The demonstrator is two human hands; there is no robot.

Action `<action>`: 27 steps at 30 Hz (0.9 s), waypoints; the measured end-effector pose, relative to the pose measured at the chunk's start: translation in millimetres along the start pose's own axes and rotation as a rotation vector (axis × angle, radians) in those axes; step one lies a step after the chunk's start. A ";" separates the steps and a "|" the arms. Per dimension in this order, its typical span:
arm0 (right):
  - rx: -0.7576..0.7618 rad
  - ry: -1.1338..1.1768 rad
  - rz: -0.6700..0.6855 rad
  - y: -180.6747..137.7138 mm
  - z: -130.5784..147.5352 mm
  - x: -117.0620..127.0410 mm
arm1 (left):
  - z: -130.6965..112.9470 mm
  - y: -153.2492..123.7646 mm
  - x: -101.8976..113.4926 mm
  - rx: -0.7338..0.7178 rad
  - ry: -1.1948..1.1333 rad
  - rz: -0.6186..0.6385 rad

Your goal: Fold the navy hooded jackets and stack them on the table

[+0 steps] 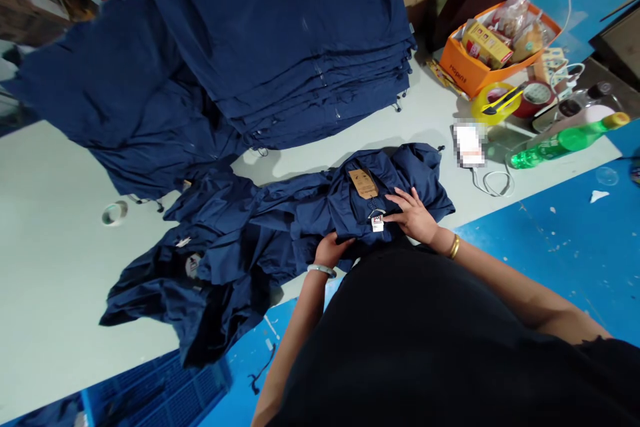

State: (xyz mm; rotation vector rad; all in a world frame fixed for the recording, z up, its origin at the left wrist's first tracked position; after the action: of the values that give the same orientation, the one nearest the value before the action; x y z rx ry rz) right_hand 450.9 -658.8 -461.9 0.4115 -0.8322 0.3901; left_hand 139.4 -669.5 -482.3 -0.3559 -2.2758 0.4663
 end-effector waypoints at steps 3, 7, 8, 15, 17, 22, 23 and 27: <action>-0.001 -0.010 -0.019 -13.6 -5.1 6.9 | -4.1 -3.6 3.9 -0.014 0.064 0.009; -0.142 -0.051 -0.136 -43.6 -24.1 11.9 | -10.9 -18.6 18.7 -0.106 0.328 0.017; -0.209 -0.065 -0.160 -51.1 -31.5 11.6 | -11.6 -22.9 23.6 -0.109 0.420 0.006; -0.435 -0.009 -0.193 -58.8 -69.4 15.8 | -23.7 -36.4 62.3 -0.017 0.725 -0.010; -0.507 0.073 -0.351 -47.9 -70.2 29.6 | -36.6 -39.1 76.8 -0.045 0.713 -0.056; -0.456 0.280 -0.682 -8.9 -49.5 86.3 | -82.9 -51.9 118.6 -0.038 0.755 -0.286; -0.403 0.301 -0.703 -0.5 -42.1 101.2 | -93.3 -54.3 128.4 -0.029 0.761 -0.341; -0.150 0.242 -0.521 28.2 -8.7 167.4 | -134.1 -62.2 174.8 -0.067 0.739 -0.483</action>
State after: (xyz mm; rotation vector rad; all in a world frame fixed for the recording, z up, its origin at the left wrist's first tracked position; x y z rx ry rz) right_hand 545.2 -602.0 -332.3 0.4146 -0.4889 -0.1060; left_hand 115.9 -627.3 -258.5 0.0103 -1.5740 -0.0075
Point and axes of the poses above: each hand's wrist, its own y-axis towards the middle knuckle, its own x-axis out of the back of the hand, z = x × y, the point moved 2 cm from there along y, towards the middle knuckle, and after that the axes turned 10 degrees about y, right-handed, at the moved point
